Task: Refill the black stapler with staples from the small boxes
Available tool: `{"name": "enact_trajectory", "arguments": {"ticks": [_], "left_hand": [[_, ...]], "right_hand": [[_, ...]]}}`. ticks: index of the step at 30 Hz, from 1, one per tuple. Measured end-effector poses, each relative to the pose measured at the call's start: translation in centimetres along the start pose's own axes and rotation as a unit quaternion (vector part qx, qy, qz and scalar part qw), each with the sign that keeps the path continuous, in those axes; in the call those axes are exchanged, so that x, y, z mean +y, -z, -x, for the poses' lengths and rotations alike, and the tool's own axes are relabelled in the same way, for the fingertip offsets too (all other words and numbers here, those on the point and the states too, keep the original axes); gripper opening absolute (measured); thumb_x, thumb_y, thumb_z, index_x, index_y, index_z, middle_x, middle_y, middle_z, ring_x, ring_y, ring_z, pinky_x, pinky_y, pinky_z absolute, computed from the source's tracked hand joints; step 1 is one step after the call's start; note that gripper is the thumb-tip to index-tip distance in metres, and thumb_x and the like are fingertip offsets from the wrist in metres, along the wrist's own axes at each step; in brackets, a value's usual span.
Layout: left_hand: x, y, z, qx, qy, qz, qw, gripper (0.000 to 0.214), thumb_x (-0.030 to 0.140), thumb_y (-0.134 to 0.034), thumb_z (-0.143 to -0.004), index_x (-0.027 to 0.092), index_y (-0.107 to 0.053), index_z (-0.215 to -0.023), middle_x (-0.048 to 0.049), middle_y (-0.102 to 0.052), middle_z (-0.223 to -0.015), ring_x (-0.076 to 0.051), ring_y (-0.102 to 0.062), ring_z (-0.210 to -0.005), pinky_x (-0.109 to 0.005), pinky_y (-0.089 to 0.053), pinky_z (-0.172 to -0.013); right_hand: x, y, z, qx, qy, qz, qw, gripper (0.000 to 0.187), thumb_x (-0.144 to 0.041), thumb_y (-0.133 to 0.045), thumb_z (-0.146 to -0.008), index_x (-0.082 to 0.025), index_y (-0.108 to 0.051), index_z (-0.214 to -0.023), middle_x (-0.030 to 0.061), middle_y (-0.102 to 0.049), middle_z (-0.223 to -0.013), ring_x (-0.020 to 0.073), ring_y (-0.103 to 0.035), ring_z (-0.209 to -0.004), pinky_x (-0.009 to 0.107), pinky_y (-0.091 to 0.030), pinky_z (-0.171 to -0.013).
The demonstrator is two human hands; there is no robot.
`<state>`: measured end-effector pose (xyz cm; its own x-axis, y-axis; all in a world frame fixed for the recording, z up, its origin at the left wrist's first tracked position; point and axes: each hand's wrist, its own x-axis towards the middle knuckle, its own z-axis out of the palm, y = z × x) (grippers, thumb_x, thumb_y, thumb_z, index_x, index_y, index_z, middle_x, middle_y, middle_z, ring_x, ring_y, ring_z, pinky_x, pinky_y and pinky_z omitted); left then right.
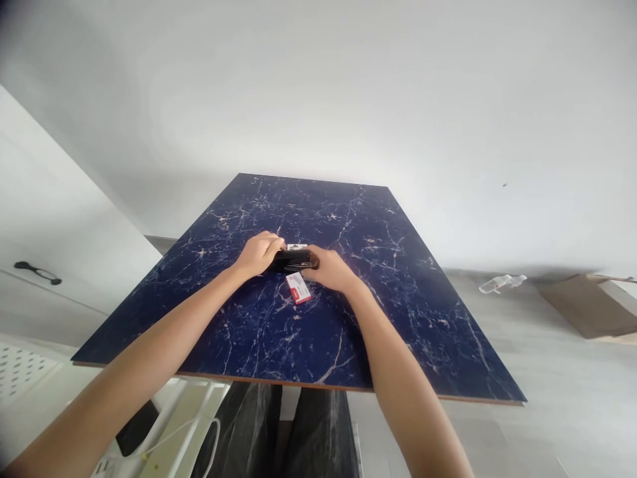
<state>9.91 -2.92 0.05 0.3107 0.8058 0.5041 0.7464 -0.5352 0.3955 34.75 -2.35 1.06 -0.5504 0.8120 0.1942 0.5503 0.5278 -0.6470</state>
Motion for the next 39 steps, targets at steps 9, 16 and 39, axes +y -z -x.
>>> {"name": "enact_trajectory", "arguments": {"ticks": [9, 16, 39], "left_hand": [[0.1, -0.2, 0.0, -0.009, 0.035, -0.003, 0.999, 0.057, 0.043, -0.029, -0.105, 0.02, -0.063, -0.066, -0.0042, -0.062, -0.064, -0.02, -0.057, -0.071, -0.036, -0.044, -0.075], [0.3, -0.2, 0.0, -0.015, 0.038, -0.003, 0.999, 0.056, 0.041, -0.03, -0.105, 0.02, -0.067, -0.07, -0.0046, -0.066, -0.068, -0.021, -0.059, -0.073, -0.035, -0.043, -0.074], [1.2, -0.1, 0.3, -0.076, -0.044, 0.011, 0.996, 0.04, 0.049, -0.042, -0.101, 0.021, -0.07, -0.109, -0.0071, -0.071, -0.101, -0.024, -0.06, -0.095, -0.041, -0.046, -0.089]], "right_hand": [[2.0, 4.3, 1.2, -0.024, -0.078, 0.043, 0.996, 0.021, -0.032, -0.071, -0.076, -0.025, -0.069, -0.096, 0.0024, -0.073, -0.089, 0.0205, -0.064, -0.078, 0.031, -0.046, -0.071], [-1.9, 3.4, 1.8, 0.001, -0.018, 0.102, 0.995, 0.015, -0.034, -0.065, -0.08, -0.023, -0.056, -0.076, -0.0021, -0.062, -0.067, 0.015, -0.053, -0.061, 0.027, -0.034, -0.058], [0.0, 4.5, 1.8, -0.079, -0.069, -0.06, 0.993, 0.016, -0.035, -0.066, -0.074, -0.022, -0.063, -0.082, -0.0002, -0.07, -0.078, 0.0159, -0.06, -0.064, 0.027, -0.044, -0.06]]}}
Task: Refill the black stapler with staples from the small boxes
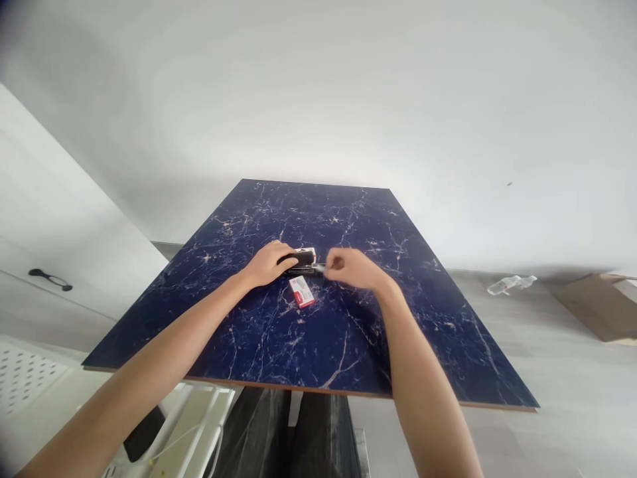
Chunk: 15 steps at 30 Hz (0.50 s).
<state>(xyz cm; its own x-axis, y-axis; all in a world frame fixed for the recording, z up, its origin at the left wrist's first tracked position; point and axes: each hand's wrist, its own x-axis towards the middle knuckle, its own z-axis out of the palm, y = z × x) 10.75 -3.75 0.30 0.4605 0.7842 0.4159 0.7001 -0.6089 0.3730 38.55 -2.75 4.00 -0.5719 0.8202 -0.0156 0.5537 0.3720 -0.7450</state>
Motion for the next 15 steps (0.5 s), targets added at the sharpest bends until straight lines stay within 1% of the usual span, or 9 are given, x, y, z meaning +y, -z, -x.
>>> {"name": "enact_trajectory", "arguments": {"ticks": [3, 5, 7, 10, 12, 15], "left_hand": [[0.0, 0.2, 0.0, 0.015, -0.002, -0.006, 1.0, 0.038, 0.05, -0.049, -0.098, 0.021, -0.068, -0.113, -0.0077, -0.07, -0.106, -0.025, -0.059, -0.099, -0.042, -0.046, -0.091], [0.3, 0.3, 0.0, 0.044, -0.014, -0.019, 0.999, 0.036, 0.047, -0.053, -0.097, 0.021, -0.066, -0.118, -0.0082, -0.069, -0.111, -0.026, -0.058, -0.104, -0.044, -0.045, -0.096], [0.9, 0.2, 0.1, 0.073, -0.036, -0.034, 0.996, 0.034, 0.042, -0.055, -0.097, 0.022, -0.063, -0.124, -0.0087, -0.067, -0.116, -0.027, -0.058, -0.109, -0.046, -0.044, -0.1], [2.0, -0.4, 0.1, 0.102, -0.079, -0.051, 0.99, 0.033, 0.03, -0.052, -0.098, 0.025, -0.059, -0.131, -0.0094, -0.065, -0.122, -0.026, -0.057, -0.113, -0.047, -0.043, -0.101], [2.5, -0.8, 0.1, 0.105, -0.105, -0.066, 0.987, 0.033, 0.025, -0.05, -0.1, 0.026, -0.06, -0.131, -0.0097, -0.064, -0.125, -0.026, -0.056, -0.115, -0.047, -0.044, -0.099], [2.8, -1.1, 0.1, 0.102, -0.12, -0.087, 0.984, 0.029, 0.026, -0.049, -0.101, 0.028, -0.065, -0.125, -0.009, -0.066, -0.12, -0.026, -0.055, -0.115, -0.047, -0.043, -0.097]], "right_hand": [[1.0, 0.4, -0.3, 0.096, -0.012, -0.025, 0.995, 0.021, -0.037, -0.069, -0.073, -0.02, -0.062, -0.083, 0.0008, -0.07, -0.077, 0.0169, -0.062, -0.067, 0.029, -0.045, -0.064], [1.0, -0.2, -0.7, 0.13, 0.004, -0.049, 0.99, 0.022, -0.038, -0.07, -0.074, -0.02, -0.061, -0.083, 0.0009, -0.069, -0.077, 0.017, -0.062, -0.069, 0.03, -0.046, -0.067], [0.7, -1.0, -1.1, 0.138, 0.029, -0.085, 0.986, 0.023, -0.039, -0.071, -0.075, -0.021, -0.06, -0.085, 0.0008, -0.068, -0.08, 0.0169, -0.062, -0.072, 0.03, -0.048, -0.068], [-0.1, -2.4, -1.6, 0.128, 0.054, -0.134, 0.981, 0.026, -0.04, -0.072, -0.074, -0.021, -0.059, -0.086, 0.0009, -0.067, -0.083, 0.0168, -0.063, -0.075, 0.031, -0.05, -0.072], [-0.5, -2.9, -1.7, 0.112, 0.062, -0.152, 0.98, 0.025, -0.038, -0.073, -0.073, -0.021, -0.06, -0.086, 0.0011, -0.067, -0.085, 0.0166, -0.064, -0.077, 0.032, -0.052, -0.076], [-0.7, -3.2, -1.7, 0.098, 0.063, -0.17, 0.978, 0.025, -0.036, -0.074, -0.073, -0.02, -0.062, -0.088, 0.0016, -0.069, -0.085, 0.0171, -0.065, -0.078, 0.033, -0.053, -0.078]]}}
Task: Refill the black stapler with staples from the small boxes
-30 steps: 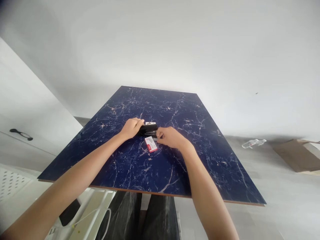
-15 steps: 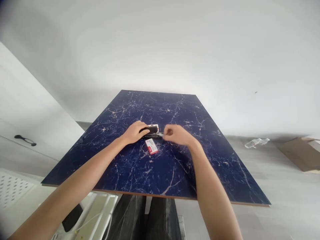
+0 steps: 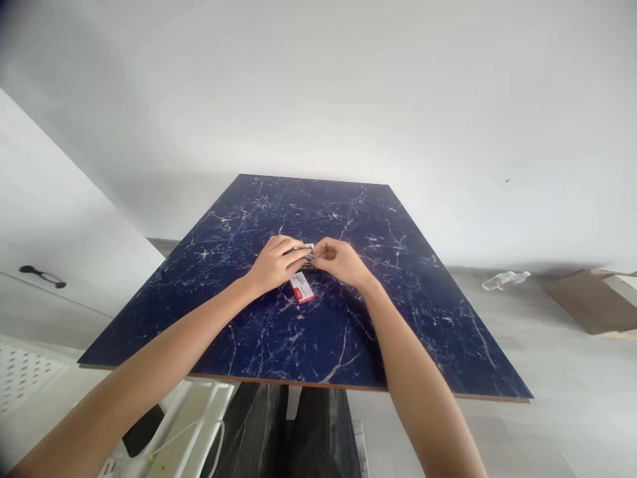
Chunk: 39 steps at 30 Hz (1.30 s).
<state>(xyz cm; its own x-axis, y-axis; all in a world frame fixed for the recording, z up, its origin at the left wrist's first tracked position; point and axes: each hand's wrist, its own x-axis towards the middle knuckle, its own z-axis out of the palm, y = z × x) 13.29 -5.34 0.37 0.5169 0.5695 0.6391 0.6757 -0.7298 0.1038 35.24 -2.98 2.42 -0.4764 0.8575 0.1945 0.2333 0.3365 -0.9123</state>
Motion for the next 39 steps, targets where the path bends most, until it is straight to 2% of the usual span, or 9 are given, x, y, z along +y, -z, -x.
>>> {"name": "enact_trajectory", "arguments": {"ticks": [7, 11, 15, 19, 22, 24, 26, 32, 39], "left_hand": [[0.2, 0.4, -0.1, 0.022, 0.019, -0.014, 0.999, 0.027, 0.03, -0.048, -0.103, 0.025, -0.067, -0.121, -0.0082, -0.068, -0.111, -0.025, -0.055, -0.109, -0.044, -0.042, -0.095], [1.1, 0.3, -0.2, 0.042, 0.047, -0.034, 0.997, 0.026, 0.031, -0.046, -0.103, 0.023, -0.066, -0.117, -0.0091, -0.067, -0.111, -0.027, -0.055, -0.11, -0.044, -0.041, -0.094], [1.9, 0.3, -0.4, 0.041, 0.066, -0.047, 0.996, 0.026, 0.03, -0.043, -0.104, 0.02, -0.065, -0.112, -0.0096, -0.066, -0.11, -0.027, -0.055, -0.107, -0.042, -0.041, -0.092], [2.1, 0.4, -0.4, 0.025, 0.077, -0.045, 0.996, 0.027, 0.036, -0.048, -0.101, 0.019, -0.065, -0.114, -0.0103, -0.065, -0.115, -0.028, -0.054, -0.111, -0.044, -0.041, -0.095], [1.8, 0.4, -0.4, 0.007, 0.113, -0.064, 0.991, 0.034, 0.04, -0.053, -0.098, 0.02, -0.062, -0.124, -0.0121, -0.061, -0.127, -0.032, -0.051, -0.118, -0.048, -0.04, -0.099], [1.5, 0.3, -0.3, -0.015, 0.133, -0.069, 0.989, 0.04, 0.041, -0.055, -0.096, 0.02, -0.059, -0.129, -0.0125, -0.059, -0.13, -0.033, -0.051, -0.12, -0.049, -0.04, -0.1], [1.3, 0.1, -0.1, -0.033, 0.149, -0.063, 0.986, 0.043, 0.041, -0.055, -0.096, 0.02, -0.056, -0.133, -0.0123, -0.06, -0.13, -0.032, -0.053, -0.119, -0.048, -0.042, -0.099], [1.1, -0.3, 0.0, -0.044, 0.16, -0.06, 0.984, 0.054, 0.041, -0.054, -0.096, 0.018, -0.045, -0.144, -0.0128, -0.06, -0.131, -0.031, -0.053, -0.119, -0.048, -0.041, -0.101], [1.1, -0.1, 0.0, -0.053, 0.174, -0.065, 0.981, 0.053, 0.045, -0.053, -0.096, 0.019, -0.047, -0.143, -0.0128, -0.061, -0.13, -0.032, -0.054, -0.117, -0.048, -0.041, -0.1]], "right_hand": [[-0.2, -0.6, -0.1, 0.039, -0.035, -0.11, 0.992, 0.032, -0.042, -0.08, -0.071, -0.021, -0.065, -0.09, 0.0031, -0.071, -0.088, 0.0188, -0.067, -0.078, 0.036, -0.057, -0.077], [-0.7, -1.4, 0.1, 0.064, -0.006, -0.149, 0.987, 0.039, -0.042, -0.083, -0.069, -0.022, -0.064, -0.096, 0.0047, -0.071, -0.104, 0.0197, -0.068, -0.09, 0.039, -0.057, -0.088], [-1.0, -2.3, 0.1, 0.079, 0.02, -0.16, 0.984, 0.04, -0.042, -0.083, -0.07, -0.023, -0.061, -0.097, 0.0047, -0.072, -0.104, 0.02, -0.069, -0.093, 0.039, -0.056, -0.089], [-0.5, -1.6, -0.2, 0.13, 0.026, -0.089, 0.987, 0.032, -0.045, -0.077, -0.077, -0.022, -0.059, -0.088, 0.0063, -0.073, -0.1, 0.0213, -0.069, -0.094, 0.037, -0.055, -0.088], [0.1, 0.2, -0.2, 0.156, 0.036, 0.086, 0.983, 0.023, -0.042, -0.071, -0.082, -0.021, -0.062, -0.084, 0.0061, -0.074, -0.099, 0.0211, -0.068, -0.09, 0.036, -0.053, -0.084], [0.5, 1.3, -0.1, 0.147, 0.047, 0.22, 0.963, 0.014, -0.036, -0.069, -0.083, -0.022, -0.066, -0.083, 0.0049, -0.074, -0.094, 0.0208, -0.067, -0.085, 0.035, -0.051, -0.081], [0.7, 2.0, 0.0, 0.122, 0.056, 0.29, 0.947, 0.008, -0.03, -0.068, -0.084, -0.022, -0.067, -0.082, 0.0034, -0.074, -0.088, 0.02, -0.066, -0.08, 0.033, -0.049, -0.078], [0.8, 1.0, 0.0, 0.07, 0.064, 0.231, 0.968, 0.005, -0.027, -0.067, -0.084, -0.023, -0.067, -0.082, -0.0003, -0.074, -0.087, 0.0162, -0.067, -0.077, 0.027, -0.049, -0.074], [1.0, 1.3, 0.0, 0.026, 0.036, 0.217, 0.975, 0.007, -0.03, -0.07, -0.08, -0.023, -0.068, -0.081, -0.0021, -0.073, -0.082, 0.0157, -0.066, -0.076, 0.028, -0.049, -0.075]]}}
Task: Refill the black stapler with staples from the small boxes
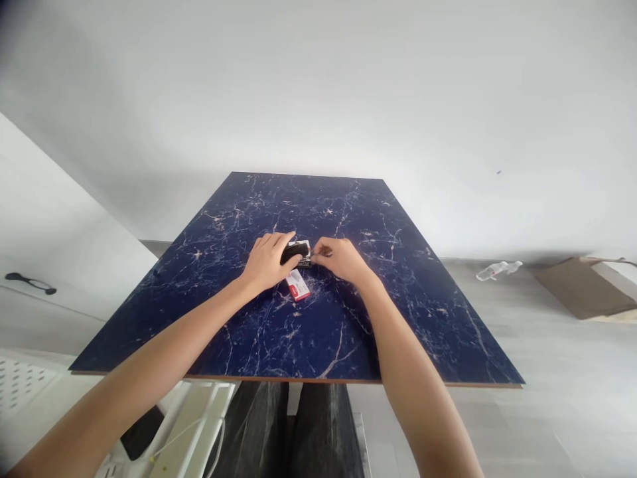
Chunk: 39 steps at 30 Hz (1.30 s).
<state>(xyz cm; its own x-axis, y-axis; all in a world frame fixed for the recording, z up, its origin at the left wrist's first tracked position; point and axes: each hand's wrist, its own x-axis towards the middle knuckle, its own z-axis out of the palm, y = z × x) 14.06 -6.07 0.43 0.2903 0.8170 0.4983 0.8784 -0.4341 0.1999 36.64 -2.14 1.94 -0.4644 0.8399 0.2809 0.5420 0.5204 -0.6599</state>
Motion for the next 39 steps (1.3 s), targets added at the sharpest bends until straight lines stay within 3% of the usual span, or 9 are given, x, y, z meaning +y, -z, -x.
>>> {"name": "enact_trajectory", "arguments": {"ticks": [5, 20, 32, 39], "left_hand": [[0.0, 0.0, 0.0, -0.012, 0.006, -0.008, 1.0, 0.052, 0.047, -0.051, -0.098, 0.019, -0.049, -0.142, -0.0124, -0.061, -0.13, -0.032, -0.054, -0.117, -0.048, -0.041, -0.099], [-0.1, -0.1, 0.0, -0.036, 0.0, 0.0, 0.999, 0.048, 0.048, -0.048, -0.099, 0.019, -0.054, -0.136, -0.0117, -0.064, -0.125, -0.031, -0.057, -0.112, -0.046, -0.043, -0.097], [-0.6, 0.1, -0.2, -0.051, -0.018, 0.039, 0.998, 0.042, 0.044, -0.051, -0.098, 0.021, -0.057, -0.133, -0.0095, -0.065, -0.121, -0.028, -0.057, -0.112, -0.044, -0.043, -0.099], [-0.6, 0.2, -0.2, -0.058, -0.02, 0.049, 0.997, 0.038, 0.041, -0.052, -0.098, 0.022, -0.06, -0.13, -0.0097, -0.066, -0.119, -0.028, -0.058, -0.112, -0.045, -0.044, -0.098]], "right_hand": [[0.3, 0.4, 0.0, 0.01, -0.004, 0.0, 1.0, 0.009, -0.032, -0.07, -0.081, -0.023, -0.068, -0.082, -0.001, -0.074, -0.087, 0.0164, -0.066, -0.079, 0.028, -0.048, -0.076], [0.6, 0.5, 0.0, -0.048, -0.013, 0.081, 0.995, 0.004, -0.026, -0.07, -0.081, -0.025, -0.07, -0.085, -0.0024, -0.074, -0.087, 0.017, -0.066, -0.081, 0.028, -0.046, -0.076], [0.7, 1.8, 0.4, -0.062, -0.035, 0.145, 0.987, 0.022, -0.026, -0.073, -0.078, -0.027, -0.071, -0.1, 0.0001, -0.075, -0.092, 0.0195, -0.067, -0.083, 0.029, -0.048, -0.075], [0.5, 0.4, 0.0, -0.055, 0.013, 0.126, 0.99, 0.015, -0.027, -0.068, -0.084, -0.028, -0.078, -0.095, 0.0002, -0.076, -0.095, 0.0205, -0.069, -0.086, 0.031, -0.049, -0.081]]}}
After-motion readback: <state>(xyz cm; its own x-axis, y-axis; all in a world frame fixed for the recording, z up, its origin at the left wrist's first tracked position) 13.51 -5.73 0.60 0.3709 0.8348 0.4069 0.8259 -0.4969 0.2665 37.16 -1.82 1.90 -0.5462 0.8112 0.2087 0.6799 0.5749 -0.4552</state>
